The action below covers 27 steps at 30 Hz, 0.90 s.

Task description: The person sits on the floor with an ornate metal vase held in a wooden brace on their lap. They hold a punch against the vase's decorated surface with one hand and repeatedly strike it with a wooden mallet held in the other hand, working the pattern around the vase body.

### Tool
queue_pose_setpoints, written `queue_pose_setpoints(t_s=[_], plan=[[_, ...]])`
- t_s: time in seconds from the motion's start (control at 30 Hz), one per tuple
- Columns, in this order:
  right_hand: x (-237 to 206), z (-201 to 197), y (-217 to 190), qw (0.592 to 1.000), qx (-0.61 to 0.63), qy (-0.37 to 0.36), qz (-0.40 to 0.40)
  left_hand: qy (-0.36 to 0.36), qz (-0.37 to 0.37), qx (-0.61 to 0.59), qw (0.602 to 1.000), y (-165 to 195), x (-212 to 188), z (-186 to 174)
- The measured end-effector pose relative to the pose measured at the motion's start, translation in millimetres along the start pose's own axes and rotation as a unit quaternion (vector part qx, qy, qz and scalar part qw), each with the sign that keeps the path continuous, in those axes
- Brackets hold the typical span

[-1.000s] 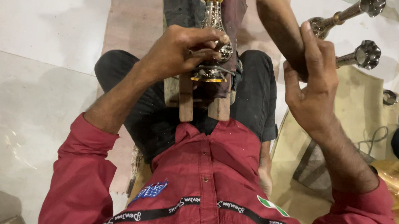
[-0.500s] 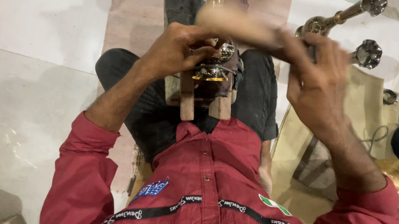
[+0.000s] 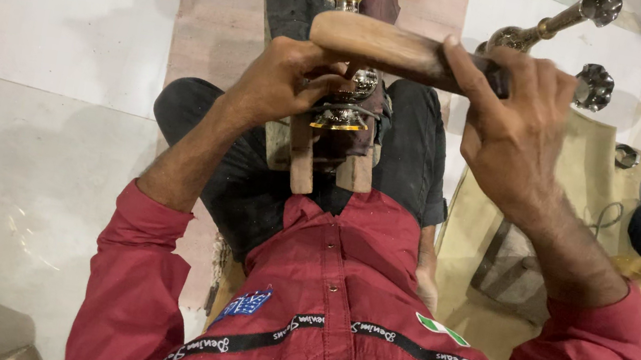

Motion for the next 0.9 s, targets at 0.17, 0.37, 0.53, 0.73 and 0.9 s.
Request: queue_pose_setpoints(t_s=[0.17, 0.37, 0.53, 0.73, 0.9], plan=[[0, 0, 4, 0.994, 0.107, 0.011, 0.002, 0.014, 0.036, -0.050, 0.998, 4, -4, -1], [-4, 6, 11, 0.994, 0.107, 0.000, 0.024, 0.016, 0.044, -0.049, 0.998, 3, -5, 0], [-4, -4, 10, 0.982, 0.183, 0.027, 0.030, 0.023, 0.059, -0.018, 0.998, 6, -5, -4], [9, -13, -2, 0.992, 0.124, 0.017, 0.020, 0.011, 0.023, 0.005, 1.000, -4, -2, -1], [15, -16, -13, 1.000, -0.004, 0.001, -0.009, 0.015, 0.013, -0.100, 0.995, -5, -7, 0]])
Point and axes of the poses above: each hand's wrist, its own x-axis towards the middle knuckle, its own z-axis out of the palm, y = z × x, the point moved 9 cm from there along x, towards the middle knuckle, and after that the axes turned 7 degrees about x, right-handed, at the moved point
